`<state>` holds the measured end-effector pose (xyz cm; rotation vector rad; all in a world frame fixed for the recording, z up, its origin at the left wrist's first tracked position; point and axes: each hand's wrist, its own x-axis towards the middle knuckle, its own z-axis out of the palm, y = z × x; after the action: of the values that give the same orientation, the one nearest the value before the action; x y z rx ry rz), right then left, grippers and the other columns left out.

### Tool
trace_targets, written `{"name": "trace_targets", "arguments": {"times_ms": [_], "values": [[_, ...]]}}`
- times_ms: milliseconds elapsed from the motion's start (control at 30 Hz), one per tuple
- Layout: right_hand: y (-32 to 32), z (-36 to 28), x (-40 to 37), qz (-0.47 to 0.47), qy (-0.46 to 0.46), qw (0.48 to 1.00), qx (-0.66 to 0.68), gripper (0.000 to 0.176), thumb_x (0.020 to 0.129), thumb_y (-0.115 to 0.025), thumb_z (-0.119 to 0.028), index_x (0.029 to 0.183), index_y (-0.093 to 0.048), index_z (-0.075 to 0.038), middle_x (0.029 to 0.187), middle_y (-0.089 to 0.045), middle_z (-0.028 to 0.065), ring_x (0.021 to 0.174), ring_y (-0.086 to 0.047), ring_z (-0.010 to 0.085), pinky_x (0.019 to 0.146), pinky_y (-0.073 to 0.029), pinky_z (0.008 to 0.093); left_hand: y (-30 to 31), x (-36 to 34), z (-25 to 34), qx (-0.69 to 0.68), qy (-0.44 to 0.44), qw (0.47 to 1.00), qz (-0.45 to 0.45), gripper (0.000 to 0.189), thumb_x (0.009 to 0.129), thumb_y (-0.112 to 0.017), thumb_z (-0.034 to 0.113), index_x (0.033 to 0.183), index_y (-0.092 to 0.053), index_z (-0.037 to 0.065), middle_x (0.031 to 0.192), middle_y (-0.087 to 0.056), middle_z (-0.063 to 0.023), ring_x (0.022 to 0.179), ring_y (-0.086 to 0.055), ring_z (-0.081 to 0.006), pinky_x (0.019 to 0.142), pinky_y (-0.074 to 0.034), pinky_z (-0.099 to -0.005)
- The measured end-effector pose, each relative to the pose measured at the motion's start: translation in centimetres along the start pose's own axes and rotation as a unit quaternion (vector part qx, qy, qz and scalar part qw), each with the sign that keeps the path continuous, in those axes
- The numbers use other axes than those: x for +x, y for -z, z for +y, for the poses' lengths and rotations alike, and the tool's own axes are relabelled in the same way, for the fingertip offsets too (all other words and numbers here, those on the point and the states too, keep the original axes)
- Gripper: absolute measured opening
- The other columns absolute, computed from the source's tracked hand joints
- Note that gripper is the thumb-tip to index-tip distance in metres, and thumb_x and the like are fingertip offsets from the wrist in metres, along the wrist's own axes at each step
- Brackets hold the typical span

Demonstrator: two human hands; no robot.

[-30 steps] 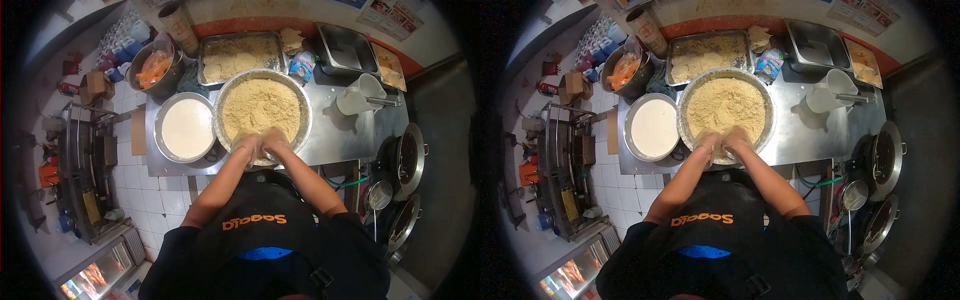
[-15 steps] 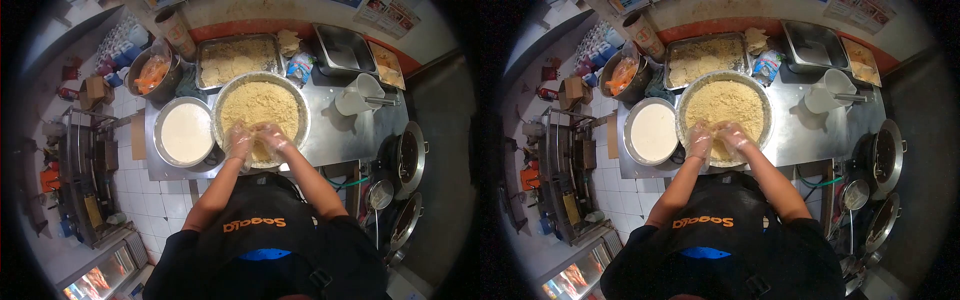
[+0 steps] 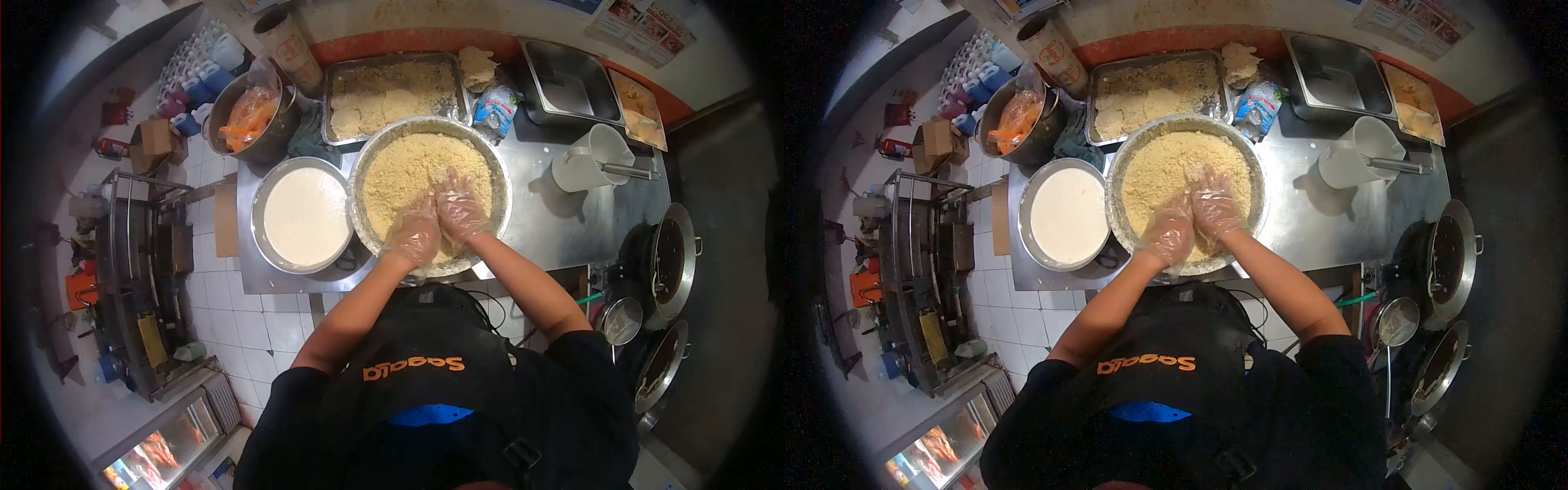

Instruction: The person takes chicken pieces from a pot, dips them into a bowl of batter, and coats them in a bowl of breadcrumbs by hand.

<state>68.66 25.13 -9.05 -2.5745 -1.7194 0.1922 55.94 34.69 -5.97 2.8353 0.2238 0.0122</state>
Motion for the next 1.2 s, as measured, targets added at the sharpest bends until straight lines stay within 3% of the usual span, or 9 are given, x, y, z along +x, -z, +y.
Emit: {"name": "trace_targets", "arguments": {"times_ms": [133,233,300,400,467,633,733,800,1200], "values": [[0.4,0.8,0.2,-0.073,0.003,0.997,0.004,0.057,0.089,-0.042,-0.021,0.143,-0.037,-0.007,0.146,-0.039,0.0172,0.145,-0.017,0.0304,0.115,-0.01,0.055,1.3,-0.6,-0.2,-0.123,0.0,0.99,-0.064,0.038,0.079,-0.051,0.011,0.113,-0.062,-0.001,0.11,-0.063,-0.0243,0.107,-0.059,-0.0354,0.097,-0.043,-0.0429],[4.0,0.3,-0.2,-0.075,-0.052,0.995,0.029,0.057,0.088,-0.044,-0.021,0.143,-0.038,-0.007,0.144,-0.042,0.0174,0.144,-0.022,0.0293,0.115,-0.009,0.0556,0.4,0.1,0.3,-0.015,-0.043,0.992,0.119,0.037,0.08,-0.052,0.014,0.113,-0.062,0.001,0.108,-0.064,-0.0221,0.107,-0.06,-0.0344,0.094,-0.045,-0.0401],[2.8,0.5,-0.5,-0.093,-0.041,0.995,0.013,0.055,0.087,-0.046,-0.019,0.14,-0.042,-0.007,0.141,-0.045,0.0183,0.141,-0.029,0.0299,0.114,-0.008,0.058,2.3,-0.2,1.4,-0.019,0.049,0.995,-0.089,0.04,0.083,-0.051,0.017,0.118,-0.059,0.001,0.117,-0.061,-0.0218,0.117,-0.055,-0.0329,0.102,-0.039,-0.0398],[1.8,1.2,-0.3,-0.029,0.022,0.999,-0.031,0.056,0.086,-0.048,-0.02,0.14,-0.042,-0.006,0.141,-0.045,0.0183,0.14,-0.03,0.0314,0.114,-0.007,0.0596,2.8,-0.9,2.1,0.012,0.048,0.993,-0.107,0.043,0.085,-0.048,0.02,0.122,-0.056,0.0,0.126,-0.057,-0.022,0.126,-0.048,-0.0324,0.111,-0.029,-0.0422],[5.1,0.9,1.0,-0.287,-0.039,0.957,0.009,0.056,0.086,-0.049,-0.021,0.14,-0.042,-0.005,0.146,-0.04,0.0179,0.144,-0.021,0.0312,0.114,-0.008,0.0596,3.2,-0.9,2.5,0.026,0.035,0.994,-0.101,0.045,0.086,-0.047,0.02,0.125,-0.054,-0.001,0.131,-0.053,-0.022,0.13,-0.044,-0.0317,0.113,-0.023,-0.043],[-2.0,1.2,-0.1,0.117,0.025,0.988,-0.1,0.046,0.087,-0.048,-0.023,0.129,-0.051,-0.005,0.125,-0.059,0.0183,0.122,-0.053,0.0312,0.11,-0.017,0.0592,-0.2,-0.1,1.2,0.016,0.037,0.998,0.055,0.053,0.085,-0.048,0.023,0.133,-0.049,-0.001,0.141,-0.044,-0.0219,0.136,-0.036,-0.0306,0.116,-0.019,-0.0403],[3.7,-0.2,0.3,0.128,-0.171,0.967,0.138,0.023,0.078,-0.054,-0.019,0.095,-0.063,-0.005,0.094,-0.064,0.0176,0.09,-0.062,0.0321,0.081,-0.045,0.0445,4.4,1.2,1.7,-0.08,0.099,0.969,-0.213,0.059,0.082,-0.05,0.017,0.138,-0.042,-0.001,0.146,-0.037,-0.0226,0.138,-0.032,-0.0319,0.114,-0.024,-0.0384],[2.3,0.2,0.7,0.21,-0.19,0.951,0.129,0.02,0.075,-0.057,-0.019,0.089,-0.063,-0.006,0.089,-0.063,0.0167,0.084,-0.062,0.0319,0.076,-0.047,0.0432,1.3,-0.7,-0.1,-0.014,0.016,0.997,0.072,0.066,0.077,-0.052,0.011,0.14,-0.038,-0.002,0.145,-0.037,-0.0242,0.137,-0.034,-0.0344,0.111,-0.032,-0.0388],[1.7,1.3,3.6,0.043,-0.312,0.914,0.258,0.023,0.078,-0.063,-0.018,0.093,-0.067,-0.001,0.101,-0.066,0.0254,0.097,-0.064,0.0387,0.083,-0.051,0.0458,5.7,-4.1,-1.1,-0.167,0.015,0.968,0.184,0.078,0.066,-0.045,-0.004,0.143,-0.037,0.005,0.146,-0.037,-0.0212,0.139,-0.028,-0.039,0.114,-0.024,-0.0452]]}}
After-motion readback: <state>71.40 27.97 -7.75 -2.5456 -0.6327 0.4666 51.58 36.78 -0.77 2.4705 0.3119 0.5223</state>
